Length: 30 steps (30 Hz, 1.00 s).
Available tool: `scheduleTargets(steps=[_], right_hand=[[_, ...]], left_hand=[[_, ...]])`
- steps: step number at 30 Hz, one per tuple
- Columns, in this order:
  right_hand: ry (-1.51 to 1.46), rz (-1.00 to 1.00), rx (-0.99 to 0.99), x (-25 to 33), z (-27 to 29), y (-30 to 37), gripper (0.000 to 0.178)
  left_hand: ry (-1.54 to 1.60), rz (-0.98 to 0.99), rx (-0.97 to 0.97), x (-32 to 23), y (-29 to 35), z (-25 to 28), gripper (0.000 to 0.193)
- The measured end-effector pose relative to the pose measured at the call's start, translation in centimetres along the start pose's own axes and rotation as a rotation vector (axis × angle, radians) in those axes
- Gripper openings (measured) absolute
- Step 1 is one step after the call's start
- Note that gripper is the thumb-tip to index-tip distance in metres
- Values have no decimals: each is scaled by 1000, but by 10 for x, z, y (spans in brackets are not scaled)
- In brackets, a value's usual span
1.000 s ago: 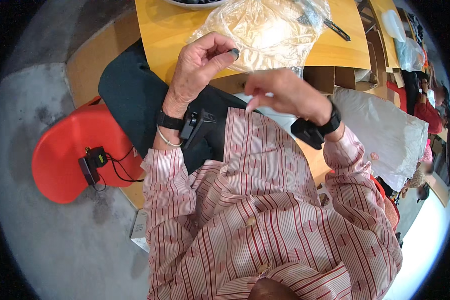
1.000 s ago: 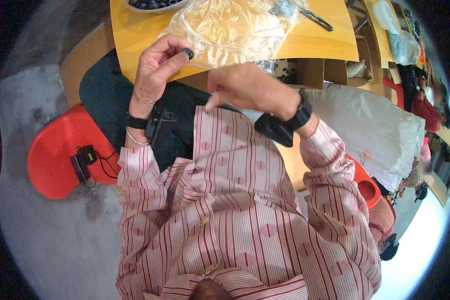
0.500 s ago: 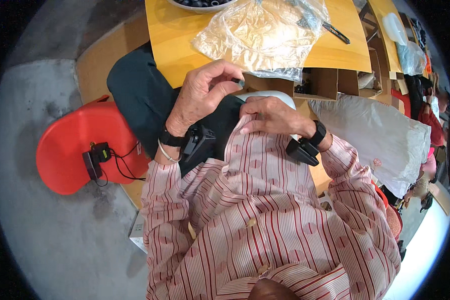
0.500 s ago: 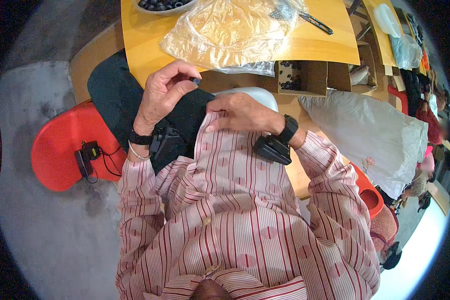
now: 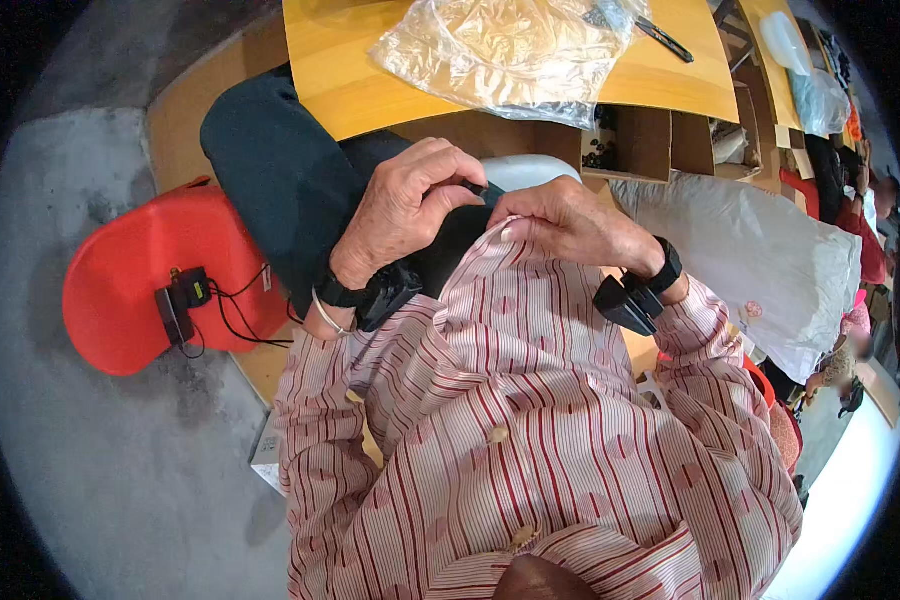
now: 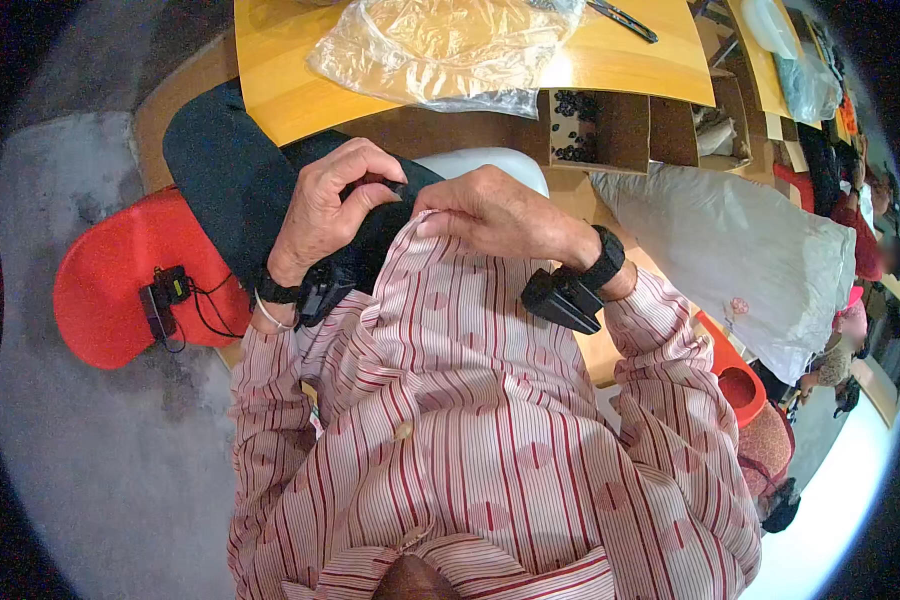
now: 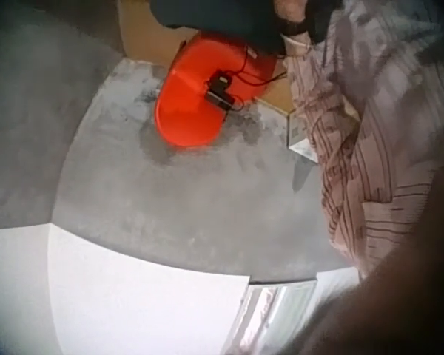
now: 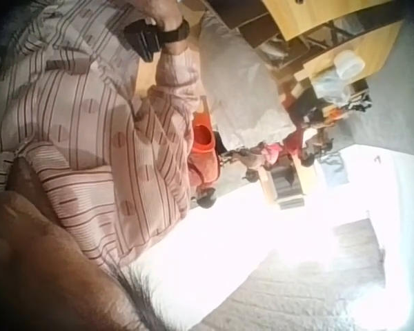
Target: The person assembles small black plastic rings and plastic pins by hand, taking the components from storage bins and plastic bags.
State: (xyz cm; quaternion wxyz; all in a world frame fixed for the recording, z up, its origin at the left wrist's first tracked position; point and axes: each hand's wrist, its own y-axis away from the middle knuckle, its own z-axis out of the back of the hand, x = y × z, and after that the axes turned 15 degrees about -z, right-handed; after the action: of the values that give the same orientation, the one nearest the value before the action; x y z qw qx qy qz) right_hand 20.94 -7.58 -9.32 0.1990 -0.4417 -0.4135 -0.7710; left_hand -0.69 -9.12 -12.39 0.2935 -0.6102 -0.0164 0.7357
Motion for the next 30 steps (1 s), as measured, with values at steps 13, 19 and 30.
scheduleTargets(steps=[13, 19, 30], right_hand=[[52, -158, -197, -1, -39, 24, 30], [-117, -203, -240, -9, -53, 17, 39], [-94, -180, -83, -33, -44, 9, 45]], left_hand=[[-64, -153, 48, -5, 37, -25, 19], [-55, -160, 70, -8, 45, -25, 20], [-14, -165, 129, 0, 40, -30, 21]])
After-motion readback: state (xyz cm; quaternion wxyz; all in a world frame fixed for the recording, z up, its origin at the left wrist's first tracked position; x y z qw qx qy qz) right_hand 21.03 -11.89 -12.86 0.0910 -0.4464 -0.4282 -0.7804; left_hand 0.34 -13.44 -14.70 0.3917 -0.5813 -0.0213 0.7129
